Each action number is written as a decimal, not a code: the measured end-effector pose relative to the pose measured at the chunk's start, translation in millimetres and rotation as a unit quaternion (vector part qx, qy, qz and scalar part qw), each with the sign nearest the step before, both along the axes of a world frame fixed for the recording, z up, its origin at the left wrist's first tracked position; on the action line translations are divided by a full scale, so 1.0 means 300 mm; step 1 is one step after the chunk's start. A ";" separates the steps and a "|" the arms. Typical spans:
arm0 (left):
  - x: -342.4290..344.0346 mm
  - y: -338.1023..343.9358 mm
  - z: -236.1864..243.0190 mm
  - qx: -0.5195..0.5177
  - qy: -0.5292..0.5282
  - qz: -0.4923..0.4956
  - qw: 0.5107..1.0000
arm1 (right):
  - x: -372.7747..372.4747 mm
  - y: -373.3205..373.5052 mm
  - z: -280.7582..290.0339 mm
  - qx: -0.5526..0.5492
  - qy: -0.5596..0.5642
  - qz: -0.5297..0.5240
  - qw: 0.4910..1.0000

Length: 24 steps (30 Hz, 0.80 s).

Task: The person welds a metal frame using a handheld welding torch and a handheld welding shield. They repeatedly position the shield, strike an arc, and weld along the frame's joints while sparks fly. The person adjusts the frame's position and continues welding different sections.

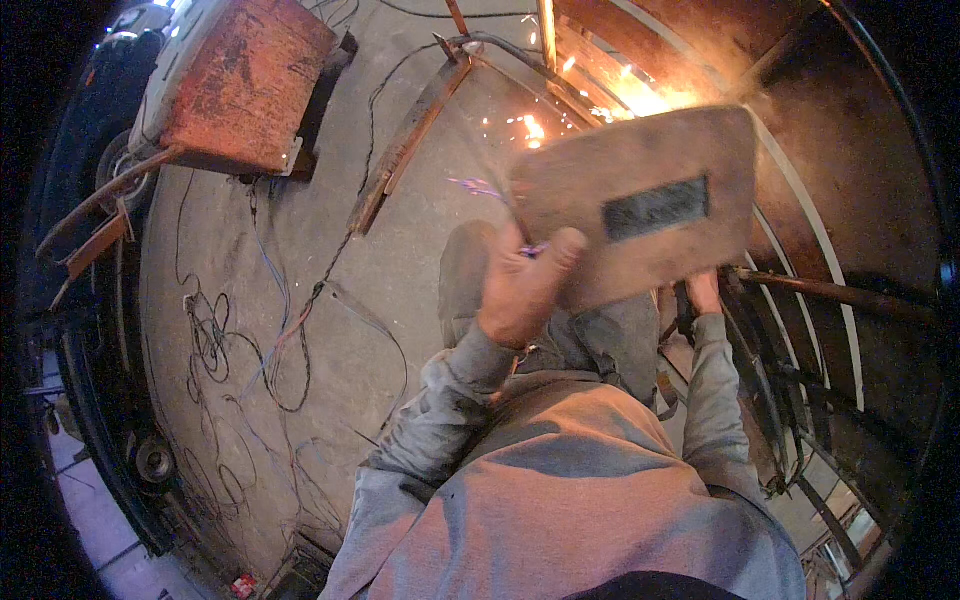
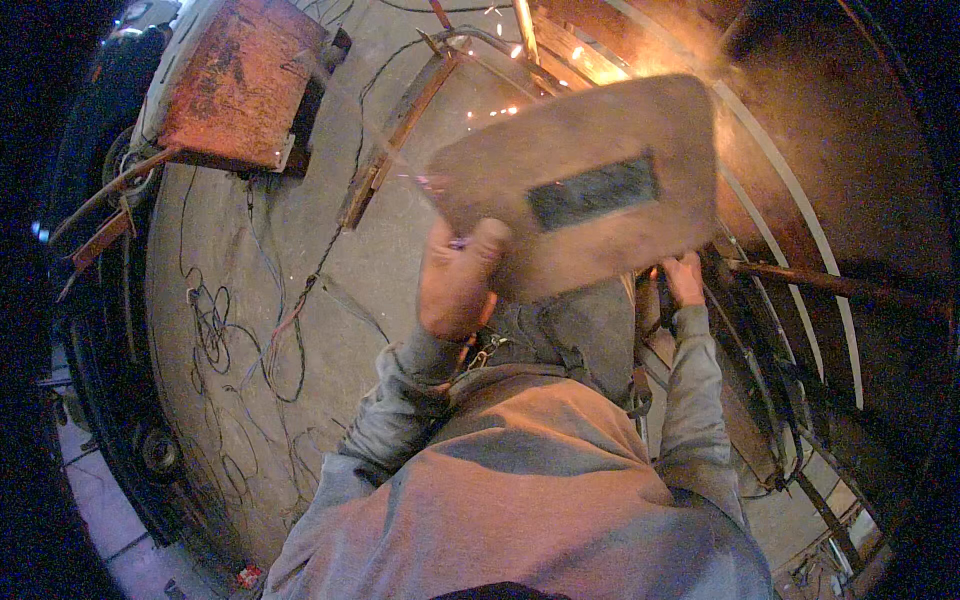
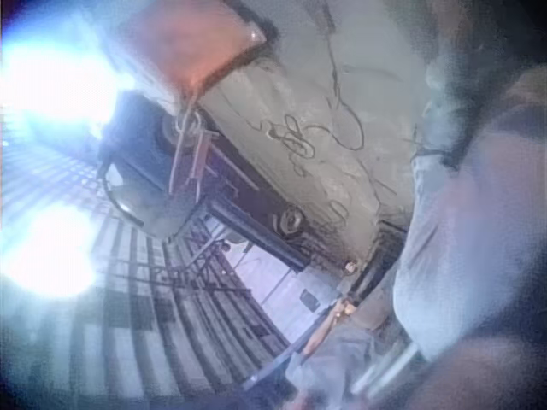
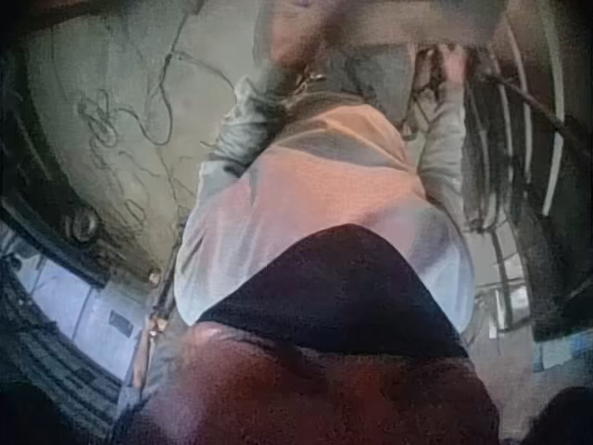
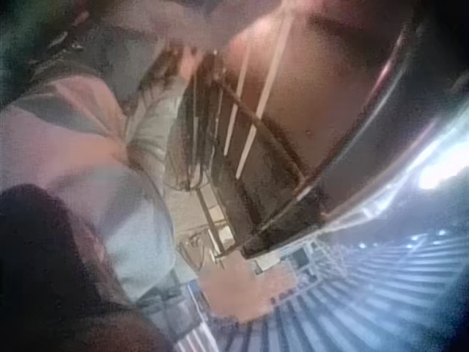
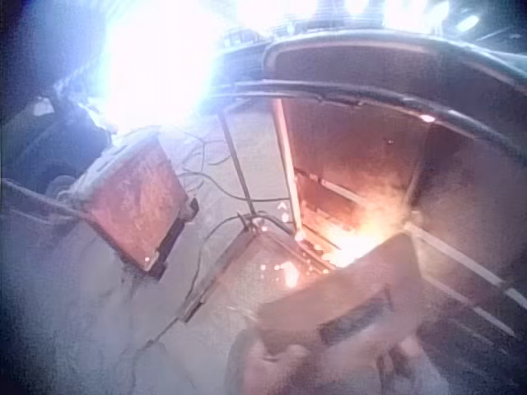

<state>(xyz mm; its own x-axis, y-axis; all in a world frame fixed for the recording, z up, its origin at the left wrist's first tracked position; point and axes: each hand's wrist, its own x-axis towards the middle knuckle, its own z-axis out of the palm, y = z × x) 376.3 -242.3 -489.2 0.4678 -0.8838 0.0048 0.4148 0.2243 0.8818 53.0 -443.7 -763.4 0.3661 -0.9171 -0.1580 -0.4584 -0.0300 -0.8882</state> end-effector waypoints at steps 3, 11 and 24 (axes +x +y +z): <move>0.126 0.060 0.033 0.073 -0.041 0.133 0.988 | 0.123 0.131 0.348 0.225 -0.103 -0.056 0.967; 0.494 0.248 -0.130 0.111 -0.166 0.305 0.931 | -0.032 0.235 0.452 0.248 -0.211 -0.032 0.945; 0.693 0.480 -0.648 0.369 -0.362 0.221 0.827 | -0.024 0.394 0.631 0.129 -0.085 -0.051 0.987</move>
<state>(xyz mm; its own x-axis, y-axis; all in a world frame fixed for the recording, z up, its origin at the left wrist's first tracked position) 584.2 -98.3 -683.7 0.8566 -0.5145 -0.0389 -0.2604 -0.4962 0.8282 45.7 -325.5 -574.0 0.3151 -0.8879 -0.3350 -0.2913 0.2455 -0.9246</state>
